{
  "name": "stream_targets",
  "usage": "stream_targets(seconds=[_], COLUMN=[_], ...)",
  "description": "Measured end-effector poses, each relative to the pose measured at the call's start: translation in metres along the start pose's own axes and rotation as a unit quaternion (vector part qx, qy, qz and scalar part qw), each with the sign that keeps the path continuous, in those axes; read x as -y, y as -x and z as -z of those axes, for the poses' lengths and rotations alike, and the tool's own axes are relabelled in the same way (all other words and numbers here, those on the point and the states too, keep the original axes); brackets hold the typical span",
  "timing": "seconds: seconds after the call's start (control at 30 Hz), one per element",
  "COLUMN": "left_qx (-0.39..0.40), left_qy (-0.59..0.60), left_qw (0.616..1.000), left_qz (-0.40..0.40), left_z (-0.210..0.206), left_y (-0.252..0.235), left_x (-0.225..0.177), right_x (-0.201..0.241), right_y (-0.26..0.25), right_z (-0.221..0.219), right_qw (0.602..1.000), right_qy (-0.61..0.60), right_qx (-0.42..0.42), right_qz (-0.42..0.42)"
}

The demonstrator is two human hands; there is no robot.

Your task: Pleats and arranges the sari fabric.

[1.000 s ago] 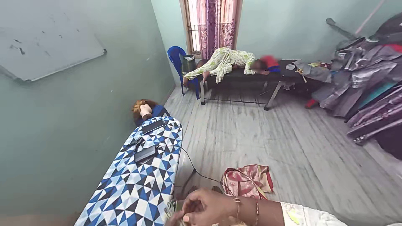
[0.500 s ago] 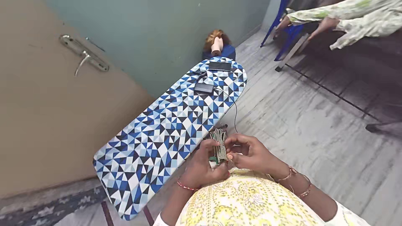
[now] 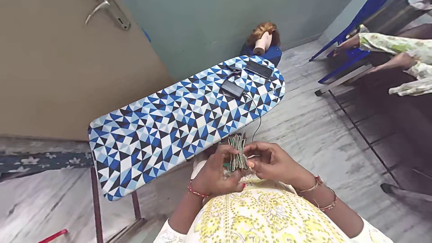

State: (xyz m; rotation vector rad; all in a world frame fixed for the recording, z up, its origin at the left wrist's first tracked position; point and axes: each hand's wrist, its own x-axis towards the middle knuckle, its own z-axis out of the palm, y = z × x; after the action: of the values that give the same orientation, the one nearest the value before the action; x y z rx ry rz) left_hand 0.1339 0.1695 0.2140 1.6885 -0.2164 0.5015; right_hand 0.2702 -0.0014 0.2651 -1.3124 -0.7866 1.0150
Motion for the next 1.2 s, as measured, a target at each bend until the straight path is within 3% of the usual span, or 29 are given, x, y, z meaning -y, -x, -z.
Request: stream_targets(seconds=[0.33,0.77,1.2], left_qx=[-0.030,0.002,-0.006], left_qy=[-0.010,-0.039,0.004], left_qw=[0.999,0.999,1.000], left_qz=[-0.005,-0.004,0.026], left_z=[-0.015,-0.022,-0.022], left_y=[0.000,-0.021,-0.005], left_x=[0.007,0.008,0.006], right_x=[-0.004,0.002,0.006], right_y=[-0.006,0.001,0.007], right_z=[0.026,0.045,0.023], right_qw=[0.997,0.998,0.996], right_qy=[-0.034,-0.039,-0.026], right_qx=[0.063,0.053,-0.001], right_qz=[-0.018,-0.022,-0.089])
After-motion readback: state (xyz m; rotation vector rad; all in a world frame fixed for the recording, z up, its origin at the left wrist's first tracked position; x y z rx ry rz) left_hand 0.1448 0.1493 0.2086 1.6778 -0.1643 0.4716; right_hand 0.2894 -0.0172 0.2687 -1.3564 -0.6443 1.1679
